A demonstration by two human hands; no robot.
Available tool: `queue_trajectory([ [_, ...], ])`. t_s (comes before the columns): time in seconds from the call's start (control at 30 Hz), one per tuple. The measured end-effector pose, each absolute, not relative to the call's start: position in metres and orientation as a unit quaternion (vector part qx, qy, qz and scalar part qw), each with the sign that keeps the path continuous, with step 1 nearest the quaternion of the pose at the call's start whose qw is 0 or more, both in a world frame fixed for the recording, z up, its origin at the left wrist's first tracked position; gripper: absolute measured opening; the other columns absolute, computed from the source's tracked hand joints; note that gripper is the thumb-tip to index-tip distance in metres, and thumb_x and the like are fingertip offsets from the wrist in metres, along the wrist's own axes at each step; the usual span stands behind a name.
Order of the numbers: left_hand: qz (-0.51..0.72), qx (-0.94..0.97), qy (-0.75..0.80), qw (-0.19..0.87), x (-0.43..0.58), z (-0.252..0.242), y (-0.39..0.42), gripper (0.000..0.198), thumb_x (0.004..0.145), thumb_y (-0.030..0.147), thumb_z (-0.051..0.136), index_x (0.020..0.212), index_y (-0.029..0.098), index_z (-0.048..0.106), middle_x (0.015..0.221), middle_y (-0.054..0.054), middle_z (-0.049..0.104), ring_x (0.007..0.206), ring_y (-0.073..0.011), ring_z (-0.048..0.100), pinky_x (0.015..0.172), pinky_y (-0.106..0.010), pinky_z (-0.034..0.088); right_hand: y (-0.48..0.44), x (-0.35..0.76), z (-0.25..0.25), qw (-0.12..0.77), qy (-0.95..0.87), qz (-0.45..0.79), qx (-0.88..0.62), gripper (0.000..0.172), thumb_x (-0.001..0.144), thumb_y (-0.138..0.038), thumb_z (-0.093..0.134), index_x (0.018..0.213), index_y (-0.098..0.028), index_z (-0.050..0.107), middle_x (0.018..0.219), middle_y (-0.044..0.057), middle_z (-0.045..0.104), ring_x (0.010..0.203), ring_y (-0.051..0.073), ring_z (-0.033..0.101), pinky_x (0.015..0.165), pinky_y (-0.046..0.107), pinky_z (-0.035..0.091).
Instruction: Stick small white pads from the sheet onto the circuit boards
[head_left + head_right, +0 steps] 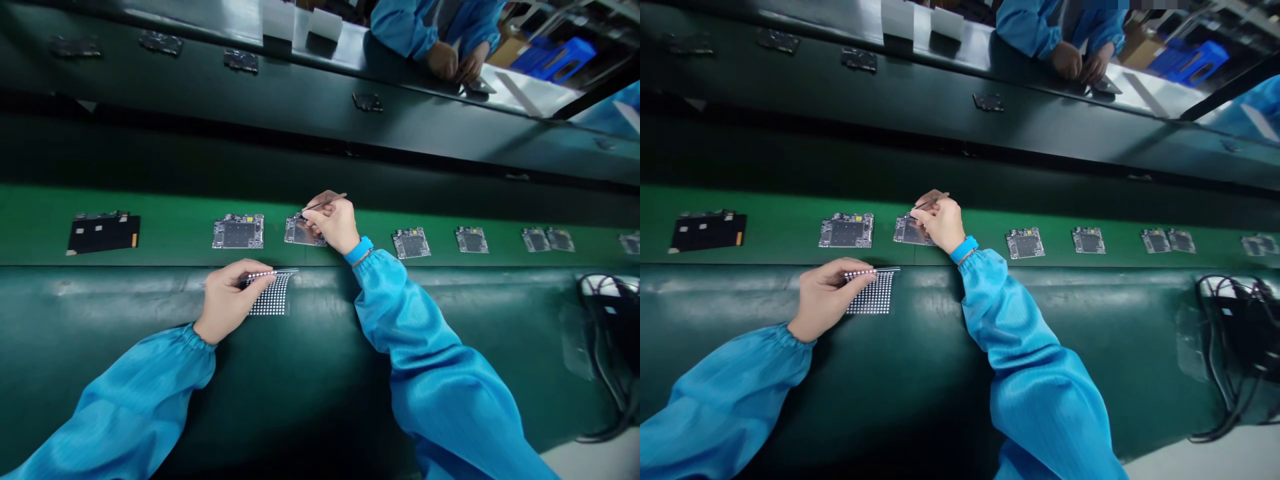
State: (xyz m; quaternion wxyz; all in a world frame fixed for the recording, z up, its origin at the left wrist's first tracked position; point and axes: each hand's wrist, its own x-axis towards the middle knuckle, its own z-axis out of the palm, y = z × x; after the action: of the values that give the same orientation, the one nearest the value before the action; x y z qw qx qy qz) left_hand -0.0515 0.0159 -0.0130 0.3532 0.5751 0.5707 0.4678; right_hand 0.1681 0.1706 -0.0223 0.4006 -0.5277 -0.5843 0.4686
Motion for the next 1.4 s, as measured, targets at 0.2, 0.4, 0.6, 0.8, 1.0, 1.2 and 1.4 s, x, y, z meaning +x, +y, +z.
queue_trajectory([
  [0.2, 0.469, 0.574, 0.574, 0.349, -0.051, -0.013, 0.017, 0.008, 0.083, 0.028, 0.080, 0.089, 0.024, 0.079, 0.087, 0.000, 0.080, 0.079, -0.0167, 0.074, 0.073, -0.027, 0.059, 0.154, 0.168, -0.002, 0.428, -0.568, 0.493, -0.501, 0.033, 0.072, -0.038, 0.085, 0.086, -0.015, 0.064, 0.065, 0.002, 0.069, 0.057, 0.015, 0.067, 0.047, 0.022, 0.053],
  [0.4, 0.475, 0.574, 0.567, 0.351, -0.050, -0.013, 0.018, 0.008, 0.083, 0.027, 0.081, 0.089, 0.023, 0.079, 0.085, 0.000, 0.079, 0.074, -0.0150, 0.073, 0.069, -0.024, 0.059, 0.103, 0.156, 0.035, 0.392, -0.559, 0.618, -0.389, 0.032, 0.076, -0.038, 0.086, 0.085, -0.016, 0.065, 0.078, 0.005, 0.075, 0.065, 0.015, 0.072, 0.053, 0.024, 0.057],
  [0.6, 0.481, 0.571, 0.560, 0.358, -0.050, -0.013, 0.019, 0.007, 0.083, 0.025, 0.081, 0.090, 0.023, 0.079, 0.086, 0.000, 0.080, 0.075, -0.0141, 0.074, 0.068, -0.023, 0.059, 0.090, 0.156, 0.032, 0.367, -0.546, 0.647, -0.386, 0.030, 0.075, -0.035, 0.087, 0.084, -0.015, 0.067, 0.074, 0.005, 0.074, 0.062, 0.013, 0.070, 0.053, 0.023, 0.057],
  [0.8, 0.482, 0.577, 0.558, 0.351, -0.050, -0.012, 0.019, 0.007, 0.083, 0.024, 0.081, 0.089, 0.022, 0.079, 0.085, 0.000, 0.080, 0.073, -0.0134, 0.073, 0.067, -0.022, 0.059, 0.092, 0.156, 0.031, 0.361, -0.554, 0.648, -0.378, 0.027, 0.075, -0.032, 0.087, 0.084, -0.015, 0.068, 0.072, 0.004, 0.073, 0.060, 0.012, 0.068, 0.052, 0.022, 0.056],
  [1.0, 0.477, 0.580, 0.560, 0.349, -0.051, -0.014, 0.019, 0.008, 0.084, 0.026, 0.080, 0.090, 0.022, 0.079, 0.085, -0.001, 0.079, 0.074, -0.0143, 0.073, 0.067, -0.024, 0.060, 0.088, 0.157, 0.034, 0.360, -0.554, 0.643, -0.387, 0.029, 0.076, -0.035, 0.087, 0.085, -0.015, 0.068, 0.072, 0.004, 0.073, 0.061, 0.013, 0.069, 0.053, 0.024, 0.057],
  [1.2, 0.481, 0.578, 0.557, 0.352, -0.050, -0.015, 0.019, 0.009, 0.083, 0.028, 0.080, 0.090, 0.022, 0.078, 0.087, -0.002, 0.080, 0.077, -0.0160, 0.074, 0.071, -0.027, 0.061, 0.110, 0.143, 0.024, 0.398, -0.555, 0.611, -0.401, 0.034, 0.076, -0.040, 0.086, 0.086, -0.016, 0.064, 0.070, 0.003, 0.071, 0.061, 0.014, 0.070, 0.052, 0.024, 0.057],
  [1.4, 0.479, 0.579, 0.562, 0.346, -0.049, -0.017, 0.019, 0.008, 0.084, 0.029, 0.080, 0.090, 0.023, 0.078, 0.087, -0.001, 0.080, 0.078, -0.0165, 0.075, 0.075, -0.029, 0.061, 0.161, 0.107, -0.012, 0.399, -0.568, 0.570, -0.440, 0.033, 0.076, -0.038, 0.083, 0.086, -0.016, 0.060, 0.065, 0.000, 0.066, 0.058, 0.013, 0.068, 0.045, 0.020, 0.054],
])
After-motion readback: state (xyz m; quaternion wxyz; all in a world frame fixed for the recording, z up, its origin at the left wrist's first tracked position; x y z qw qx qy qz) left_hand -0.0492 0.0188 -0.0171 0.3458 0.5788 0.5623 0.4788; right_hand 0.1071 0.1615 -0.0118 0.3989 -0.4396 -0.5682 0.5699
